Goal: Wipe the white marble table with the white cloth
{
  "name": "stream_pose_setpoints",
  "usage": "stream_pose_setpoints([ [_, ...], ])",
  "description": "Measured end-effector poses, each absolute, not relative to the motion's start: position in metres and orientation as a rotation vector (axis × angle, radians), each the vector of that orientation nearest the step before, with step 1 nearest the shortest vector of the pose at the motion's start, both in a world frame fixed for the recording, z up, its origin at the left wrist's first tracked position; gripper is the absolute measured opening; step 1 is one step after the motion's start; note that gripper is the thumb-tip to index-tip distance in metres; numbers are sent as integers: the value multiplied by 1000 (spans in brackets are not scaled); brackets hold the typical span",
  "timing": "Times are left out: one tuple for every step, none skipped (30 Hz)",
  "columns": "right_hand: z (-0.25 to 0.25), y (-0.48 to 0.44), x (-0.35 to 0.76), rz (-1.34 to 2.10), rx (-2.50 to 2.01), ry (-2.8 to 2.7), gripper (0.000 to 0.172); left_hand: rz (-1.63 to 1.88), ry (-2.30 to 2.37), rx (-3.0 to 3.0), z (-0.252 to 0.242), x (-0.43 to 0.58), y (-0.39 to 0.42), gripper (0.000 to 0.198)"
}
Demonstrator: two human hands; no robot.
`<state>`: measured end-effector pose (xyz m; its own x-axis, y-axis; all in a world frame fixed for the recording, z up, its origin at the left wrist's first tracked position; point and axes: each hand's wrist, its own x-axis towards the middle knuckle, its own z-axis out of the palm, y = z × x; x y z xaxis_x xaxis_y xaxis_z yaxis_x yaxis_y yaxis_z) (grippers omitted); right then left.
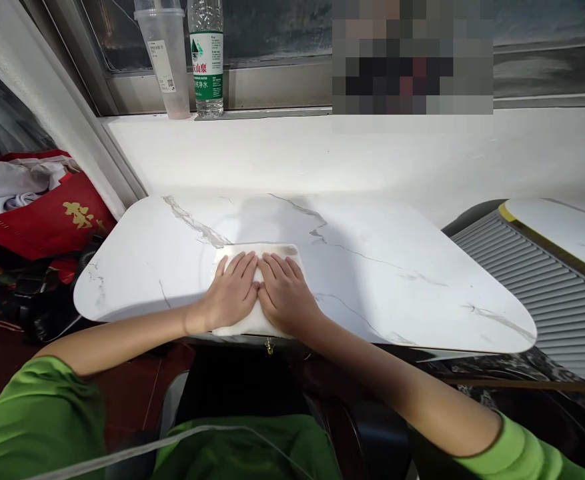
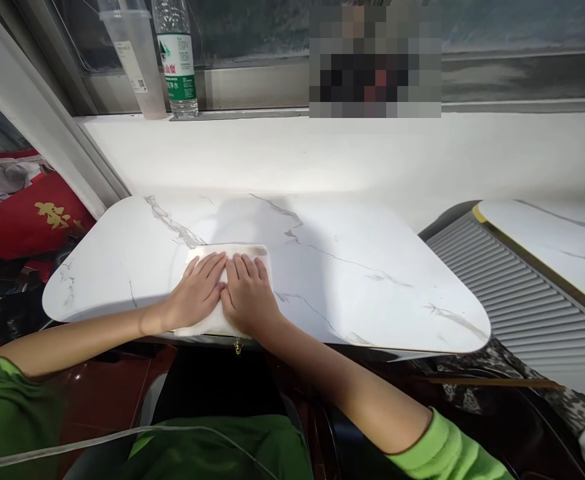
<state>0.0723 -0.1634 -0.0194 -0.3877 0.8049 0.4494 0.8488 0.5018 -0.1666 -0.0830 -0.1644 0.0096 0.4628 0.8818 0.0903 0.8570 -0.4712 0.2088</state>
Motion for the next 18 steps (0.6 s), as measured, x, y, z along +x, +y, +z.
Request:
stream_pose_setpoints([
  [-19,-153,71,-104,-1345,-2276,48,293,1571,2556,8,-84,-155,51],
  [-18,-141,69,-83,-1333,-2282,48,303,1609,2543,7,-85,-144,51],
  [-17,-128,67,-63,-1325,-2285,47,306,1644,2532,6,-87,-130,51],
  [-16,-113,64,-45,-1326,-2286,46,302,1667,2525,5,-88,-114,50],
  [-15,-97,60,-31,-1338,-2281,44,291,1678,2522,5,-90,-97,50],
  [-14,-80,56,-23,-1360,-2272,43,277,1674,2527,4,-93,-78,50],
  [-12,-64,52,-20,-1388,-2261,42,273,1663,2531,4,-95,-59,49],
  [-11,-47,48,-21,-1418,-2248,42,277,1656,2537,4,-98,-40,49],
  [-10,-31,44,-22,-1443,-2237,42,286,1660,2547,4,-100,-21,48],
  [-9,-16,40,-20,-1459,-2229,41,293,1663,2558,4,-102,-4,49],
  [-8,-2,37,-13,-1466,-2224,41,303,1667,2570,3,-104,12,49],
  [-7,11,35,-1,-1466,-2218,41,314,1670,2581,3,-105,27,49],
  [-7,22,33,12,-1462,-2211,41,325,1673,2590,2,-106,39,49],
  [-7,32,32,25,-1457,-2201,40,336,1677,2594,1,-106,50,49],
  [-8,41,32,34,-1453,-2190,40,344,1681,2595,1,-106,58,49],
  [-8,48,31,41,-1454,-2176,39,349,1683,2594,0,-106,65,49],
  [-9,53,31,45,-1459,-2162,39,348,1683,2592,0,-106,71,49],
  [-10,57,31,48,-1467,-2149,39,344,1680,2590,-1,-106,74,49],
])
